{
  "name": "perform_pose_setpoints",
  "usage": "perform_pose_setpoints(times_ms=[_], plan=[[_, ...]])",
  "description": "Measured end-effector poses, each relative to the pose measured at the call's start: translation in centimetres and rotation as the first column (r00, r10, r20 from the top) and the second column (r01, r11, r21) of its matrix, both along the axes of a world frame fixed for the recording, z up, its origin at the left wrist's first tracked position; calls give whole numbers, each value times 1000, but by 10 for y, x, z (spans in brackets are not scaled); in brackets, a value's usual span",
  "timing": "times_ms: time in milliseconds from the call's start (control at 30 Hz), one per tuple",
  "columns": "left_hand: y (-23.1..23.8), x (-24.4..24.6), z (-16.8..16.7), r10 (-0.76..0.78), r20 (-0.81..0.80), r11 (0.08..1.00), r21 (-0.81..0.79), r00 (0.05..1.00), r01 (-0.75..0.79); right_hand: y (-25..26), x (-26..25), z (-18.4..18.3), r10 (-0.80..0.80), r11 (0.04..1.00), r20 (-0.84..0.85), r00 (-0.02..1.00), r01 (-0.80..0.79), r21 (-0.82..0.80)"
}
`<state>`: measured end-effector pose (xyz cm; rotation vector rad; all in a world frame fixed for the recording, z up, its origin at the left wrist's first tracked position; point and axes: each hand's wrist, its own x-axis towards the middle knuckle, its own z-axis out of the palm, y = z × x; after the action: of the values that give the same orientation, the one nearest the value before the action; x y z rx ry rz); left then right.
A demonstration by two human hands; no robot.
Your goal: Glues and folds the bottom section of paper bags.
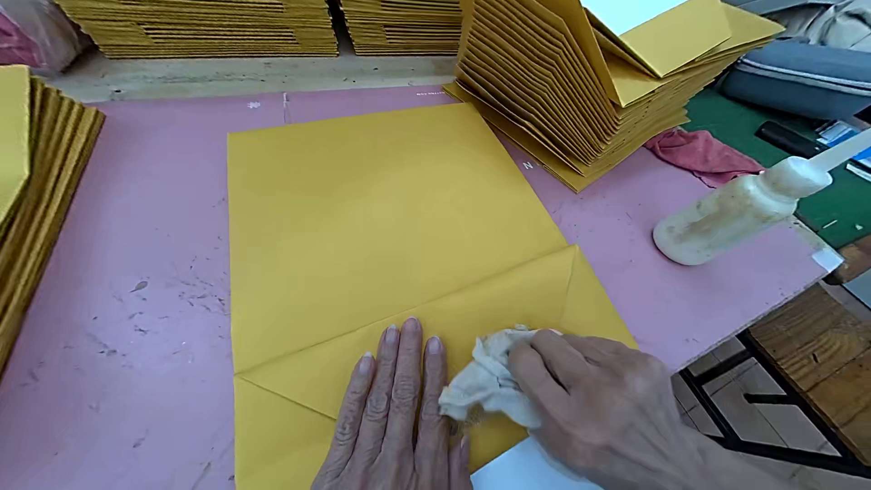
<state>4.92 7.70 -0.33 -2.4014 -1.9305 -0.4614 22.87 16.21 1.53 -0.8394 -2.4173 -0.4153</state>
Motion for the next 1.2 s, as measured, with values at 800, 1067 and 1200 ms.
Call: perform_pose_setpoints(times_ms=[800, 1067, 1200], plan=[[0, -2, 1, -3, -15, 999, -46, 1000, 2, 39, 49, -2, 111, 987, -112, 987, -123, -105], [0, 0, 2, 14, -23, 999, -48, 1000, -15, 24, 109, -9, -61, 984, -41, 997, 53, -171], [0, 4, 3, 29, -18, 999, -42, 999, -30, 29, 91, -2, -119, 989, -84, 989, 111, -98]])
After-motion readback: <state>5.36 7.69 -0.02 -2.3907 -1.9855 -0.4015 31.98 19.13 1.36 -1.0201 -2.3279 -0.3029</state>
